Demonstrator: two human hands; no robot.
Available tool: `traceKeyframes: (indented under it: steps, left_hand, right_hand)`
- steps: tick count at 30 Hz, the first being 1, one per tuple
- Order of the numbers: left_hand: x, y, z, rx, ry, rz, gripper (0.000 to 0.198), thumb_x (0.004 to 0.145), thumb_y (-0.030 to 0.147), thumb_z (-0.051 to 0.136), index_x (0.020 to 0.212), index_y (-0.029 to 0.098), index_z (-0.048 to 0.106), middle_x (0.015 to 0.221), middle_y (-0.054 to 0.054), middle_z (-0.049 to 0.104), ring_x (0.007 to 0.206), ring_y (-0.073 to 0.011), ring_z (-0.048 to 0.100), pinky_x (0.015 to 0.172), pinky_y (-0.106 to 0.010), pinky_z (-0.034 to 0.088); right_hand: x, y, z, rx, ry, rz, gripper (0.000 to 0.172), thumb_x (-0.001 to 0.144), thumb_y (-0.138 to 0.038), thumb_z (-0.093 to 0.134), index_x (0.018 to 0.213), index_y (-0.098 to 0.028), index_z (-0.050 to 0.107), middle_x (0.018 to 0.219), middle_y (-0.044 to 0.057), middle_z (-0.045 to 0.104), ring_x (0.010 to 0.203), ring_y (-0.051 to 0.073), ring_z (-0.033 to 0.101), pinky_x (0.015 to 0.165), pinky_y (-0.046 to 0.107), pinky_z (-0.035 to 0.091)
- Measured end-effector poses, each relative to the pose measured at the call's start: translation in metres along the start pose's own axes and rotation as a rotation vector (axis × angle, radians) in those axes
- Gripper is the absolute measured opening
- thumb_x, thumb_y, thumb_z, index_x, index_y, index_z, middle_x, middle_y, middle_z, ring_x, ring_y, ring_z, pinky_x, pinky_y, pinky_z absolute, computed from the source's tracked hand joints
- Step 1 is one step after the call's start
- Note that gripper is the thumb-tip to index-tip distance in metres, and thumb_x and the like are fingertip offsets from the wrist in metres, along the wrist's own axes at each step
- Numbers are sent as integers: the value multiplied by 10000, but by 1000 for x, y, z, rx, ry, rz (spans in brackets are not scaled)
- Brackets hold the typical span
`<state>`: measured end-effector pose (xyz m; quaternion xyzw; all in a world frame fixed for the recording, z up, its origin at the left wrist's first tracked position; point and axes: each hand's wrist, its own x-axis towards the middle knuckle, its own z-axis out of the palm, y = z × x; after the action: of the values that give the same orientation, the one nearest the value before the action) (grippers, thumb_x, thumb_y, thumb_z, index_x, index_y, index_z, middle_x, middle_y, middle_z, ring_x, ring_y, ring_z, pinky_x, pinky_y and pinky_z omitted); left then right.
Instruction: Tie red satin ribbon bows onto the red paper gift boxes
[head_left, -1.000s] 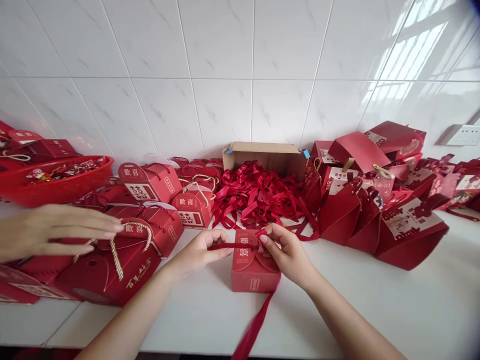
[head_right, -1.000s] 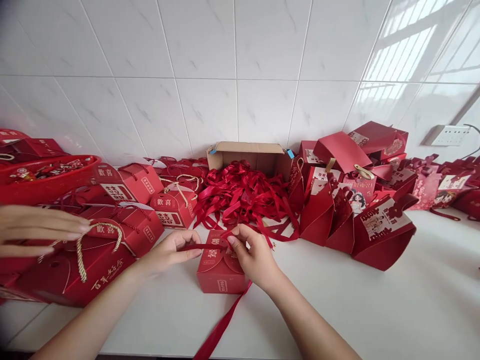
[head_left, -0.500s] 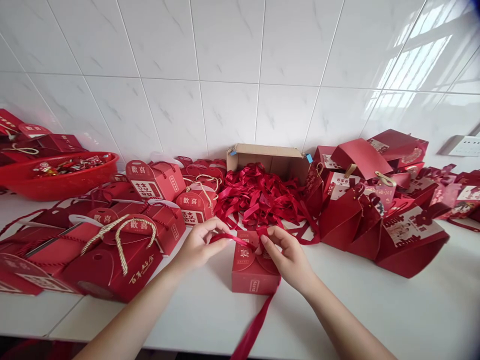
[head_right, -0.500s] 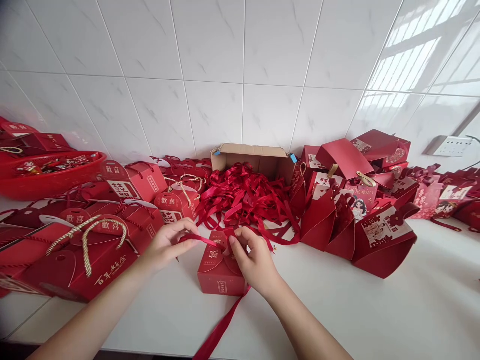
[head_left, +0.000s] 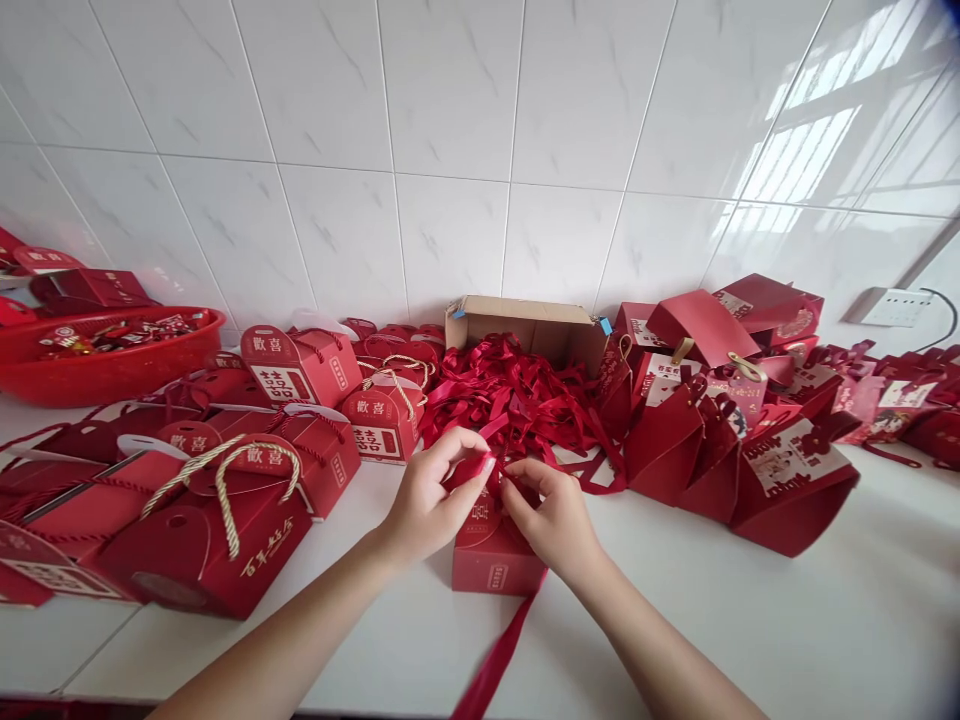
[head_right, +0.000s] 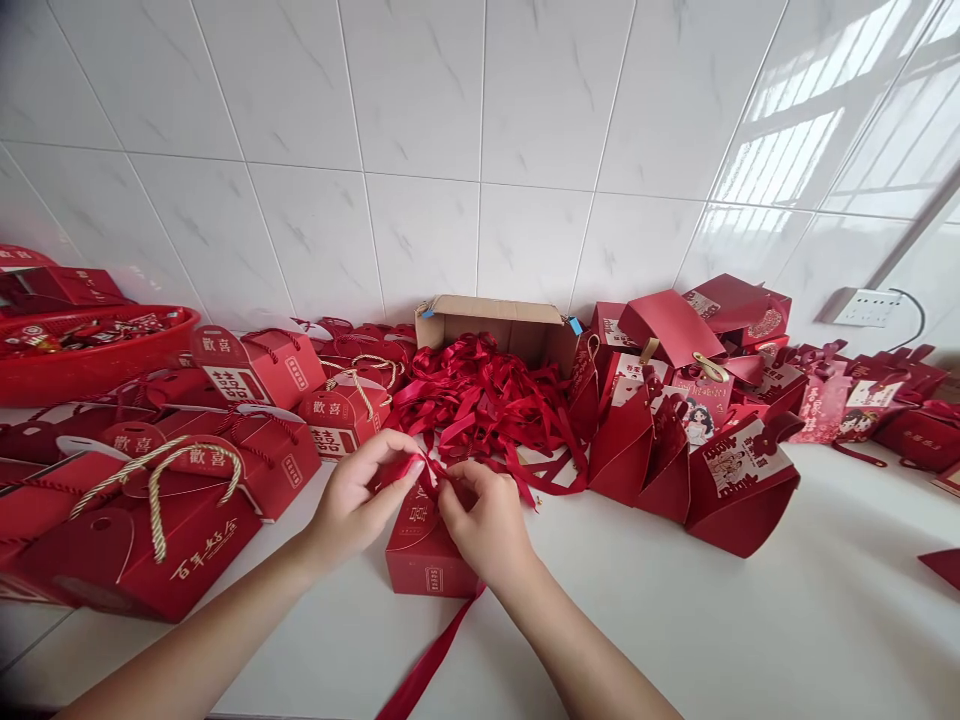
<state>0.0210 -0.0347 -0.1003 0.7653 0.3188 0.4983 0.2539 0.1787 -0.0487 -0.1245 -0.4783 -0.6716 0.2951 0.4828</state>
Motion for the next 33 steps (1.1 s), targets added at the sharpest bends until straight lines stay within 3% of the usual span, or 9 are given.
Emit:
traceKeyframes:
  steps: [5, 9, 14, 22, 25, 28, 30, 31, 33]
  left_hand:
    - [6, 1, 1, 196, 3, 180, 60, 850, 137, 538, 883, 181, 562, 813, -2, 639, 749, -116, 600, 702, -221, 470]
    - [16, 8, 1, 175, -10, 91, 78, 872, 222, 550, 811, 175, 561, 714, 16, 594, 660, -103, 557, 637, -214, 447]
    - [24, 10, -2, 73, -58, -19, 149, 876, 294, 550, 790, 173, 565, 711, 16, 586, 681, -113, 549, 649, -224, 454]
    - [43, 16, -1, 46, -86, -14, 117, 841, 282, 583, 786, 180, 569, 733, 13, 588, 707, -123, 556, 676, -237, 463]
    - [63, 2, 1, 62, -199, 48, 148, 818, 270, 607, 937, 195, 563, 875, -12, 624, 806, -148, 593, 745, -269, 485]
    - [72, -17, -2, 329, -120, 181, 265, 755, 217, 652, 1002, 189, 562, 1074, -74, 608, 1020, -225, 565, 908, -373, 438]
    - [66, -24, -7, 448, -13, 203, 106, 793, 252, 616, 855, 176, 576, 955, -71, 615, 955, -229, 563, 884, -388, 429]
    - [59, -26, -9, 432, -10, 183, 118, 830, 280, 579, 780, 175, 567, 858, -55, 612, 870, -209, 570, 831, -364, 442]
    - [42, -26, -12, 306, -134, 127, 228, 864, 333, 548, 700, 176, 562, 722, -22, 602, 715, -163, 566, 720, -306, 452]
  right_hand:
    - [1, -4, -2, -99, -15, -120, 153, 764, -157, 506, 769, -168, 658, 611, -16, 626, 537, 101, 506, 541, 207, 367]
    - [0, -7, -7, -112, -66, -167, 130, 774, -173, 504, 735, -159, 627, 541, -39, 491, 506, 87, 383, 520, 216, 319]
    - [-2, -7, -9, -85, -83, -131, 251, 846, -384, 554, 771, -160, 638, 568, -32, 484, 524, 89, 350, 506, 224, 286]
    - [0, -1, -5, -58, -88, -152, 404, 927, -369, 449, 581, -168, 499, 546, -8, 558, 521, 96, 447, 551, 232, 332]
    - [-1, 0, -5, -63, -79, -150, 419, 928, -367, 449, 561, -170, 496, 536, -2, 579, 518, 104, 477, 571, 237, 357]
    - [-2, -1, -5, -42, -71, -129, 412, 928, -359, 449, 566, -172, 507, 541, 5, 596, 527, 114, 501, 585, 243, 378]
    - [-3, -1, -6, -12, -75, -111, 403, 929, -360, 450, 578, -172, 516, 556, 10, 605, 534, 119, 513, 579, 244, 384]
    - [-2, 0, -6, 1, -78, -108, 400, 928, -362, 453, 583, -172, 520, 560, 10, 606, 536, 120, 516, 577, 243, 386]
    - [-2, 1, -5, 11, -79, -113, 395, 926, -364, 458, 589, -171, 526, 564, 7, 599, 536, 117, 508, 575, 242, 385]
